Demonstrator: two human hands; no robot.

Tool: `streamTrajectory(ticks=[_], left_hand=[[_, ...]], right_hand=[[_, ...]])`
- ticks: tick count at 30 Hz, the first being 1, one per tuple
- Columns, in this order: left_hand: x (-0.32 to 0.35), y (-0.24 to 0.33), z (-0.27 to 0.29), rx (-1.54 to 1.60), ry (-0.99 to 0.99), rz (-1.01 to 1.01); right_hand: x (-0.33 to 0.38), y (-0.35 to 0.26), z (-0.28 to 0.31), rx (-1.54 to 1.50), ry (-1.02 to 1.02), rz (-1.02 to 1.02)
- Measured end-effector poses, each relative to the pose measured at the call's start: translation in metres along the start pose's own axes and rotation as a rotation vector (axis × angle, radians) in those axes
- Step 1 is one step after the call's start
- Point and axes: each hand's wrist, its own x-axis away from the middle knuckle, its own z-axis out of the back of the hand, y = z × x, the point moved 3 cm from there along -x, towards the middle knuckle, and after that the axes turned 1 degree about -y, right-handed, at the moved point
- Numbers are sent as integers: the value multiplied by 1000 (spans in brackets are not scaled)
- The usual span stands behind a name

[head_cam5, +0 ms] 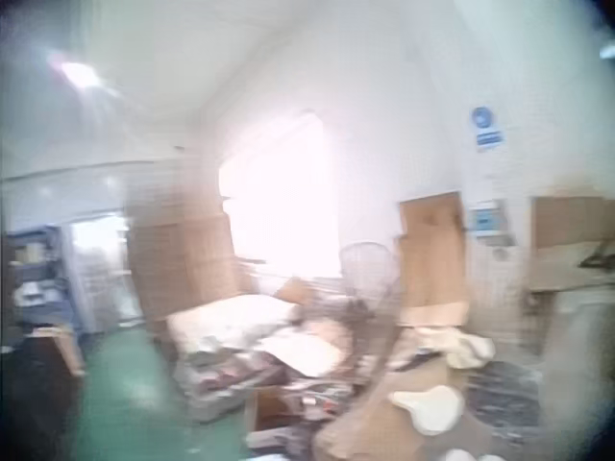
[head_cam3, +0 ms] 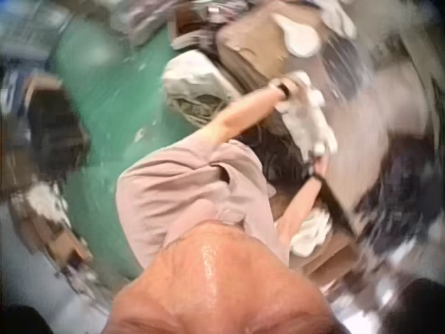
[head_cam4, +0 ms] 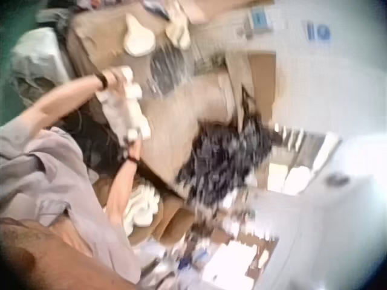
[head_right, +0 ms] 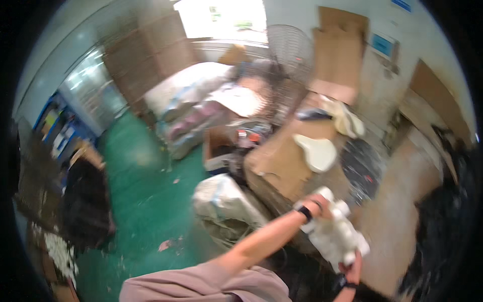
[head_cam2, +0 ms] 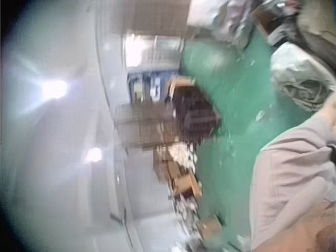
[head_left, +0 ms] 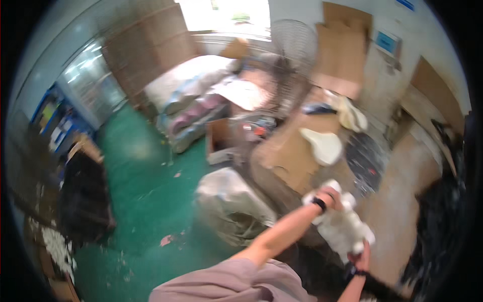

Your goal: The person unpacks foam seat pads from a sack onto a workbench, sprays them using a spray gun, and stacks the pads into a round container.

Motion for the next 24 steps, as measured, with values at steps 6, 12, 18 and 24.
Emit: streamTrajectory(ticks=[6, 12, 18, 24], left_hand=[[-2, -21, 33, -44, 75, -265], [-4, -16, 24, 15, 123, -454], [-17, 5, 40, -45, 11, -467], [-55, 44, 65, -188, -92, -433]], right_hand=[[3, -21, -38, 172, 83, 243], [17, -33, -12, 933, 158, 648], [21, -103, -19, 1180, 121, 852], [-35, -124, -19, 772, -258, 945]])
